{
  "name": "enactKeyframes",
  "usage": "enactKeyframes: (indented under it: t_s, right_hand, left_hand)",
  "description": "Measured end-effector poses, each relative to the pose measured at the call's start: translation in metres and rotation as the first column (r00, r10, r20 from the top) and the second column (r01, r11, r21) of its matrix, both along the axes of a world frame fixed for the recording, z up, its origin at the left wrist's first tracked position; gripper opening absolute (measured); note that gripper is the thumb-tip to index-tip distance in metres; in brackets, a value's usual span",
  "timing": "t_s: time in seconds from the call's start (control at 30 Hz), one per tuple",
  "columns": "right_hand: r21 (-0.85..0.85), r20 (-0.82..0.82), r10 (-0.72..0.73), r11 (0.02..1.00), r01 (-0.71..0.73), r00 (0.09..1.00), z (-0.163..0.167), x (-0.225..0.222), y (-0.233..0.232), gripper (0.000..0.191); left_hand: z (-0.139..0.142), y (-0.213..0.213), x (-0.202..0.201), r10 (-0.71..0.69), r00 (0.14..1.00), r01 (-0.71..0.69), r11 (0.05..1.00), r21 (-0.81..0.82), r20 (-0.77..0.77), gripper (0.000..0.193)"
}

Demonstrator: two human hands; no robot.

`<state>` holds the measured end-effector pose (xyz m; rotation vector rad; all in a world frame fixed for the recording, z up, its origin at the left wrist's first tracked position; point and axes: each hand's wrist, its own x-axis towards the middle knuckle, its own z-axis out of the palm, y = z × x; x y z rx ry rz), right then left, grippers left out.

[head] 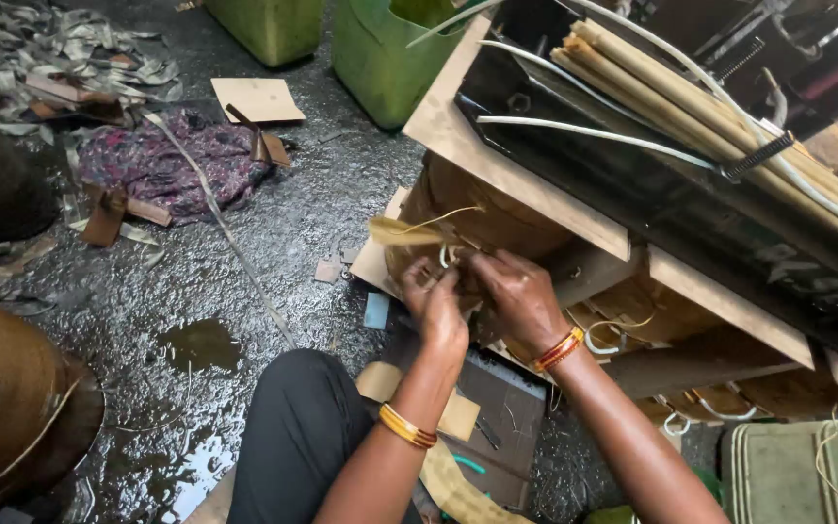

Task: The person sits on the floor and assembles a basket by wrapping thin strips of material around a cylindrical form. They secure the strips using white plastic clips, repeatedly folding and tucking the material to build up the basket's structure.

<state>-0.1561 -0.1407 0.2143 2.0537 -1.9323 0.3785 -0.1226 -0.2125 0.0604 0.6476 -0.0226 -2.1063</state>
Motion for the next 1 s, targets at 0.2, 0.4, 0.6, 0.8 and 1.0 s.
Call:
enactKeyframes:
  t_s: [0.2,0.4,0.6,0.8,1.0]
  right_hand:
    - [0.066,-0.121,0.033,0.998,-0.025,0.992,-0.004,-0.007,-0.015,0.034]
    - [0.099,-0.086,-0.042,0.994,0.051,0.995,-0.01,-0.005,-0.027,0.038]
    - [0.041,-0.096,-0.018,0.999,0.022,0.995,-0.01,-0.009,-0.028,0.029]
    - [-0.014,-0.017,0.012,1.0,-0.012,1.0,-0.009,-0.015,-0.031,0.024]
    - [-0.011,0.025,-0.05,0.999,0.05,0.998,-0.011,-0.012,-0.035,0.027]
  left_hand:
    - [-0.026,-0.007,-0.001,-0.263,0.91,0.274,0.962,-0.011,-0.32,0.03]
    - [-0.022,0.017,0.013,-0.258,0.897,0.31,0.946,0.094,-0.358,0.051]
    - [-0.012,0.036,0.01,-0.005,0.999,-0.008,0.922,-0.387,-0.033,0.05]
    - [-0.018,0.027,0.007,0.242,0.891,0.077,0.754,-0.653,0.384,0.045]
    - [-0.025,0.007,0.015,0.016,0.954,0.13,0.877,-0.463,0.299,0.026]
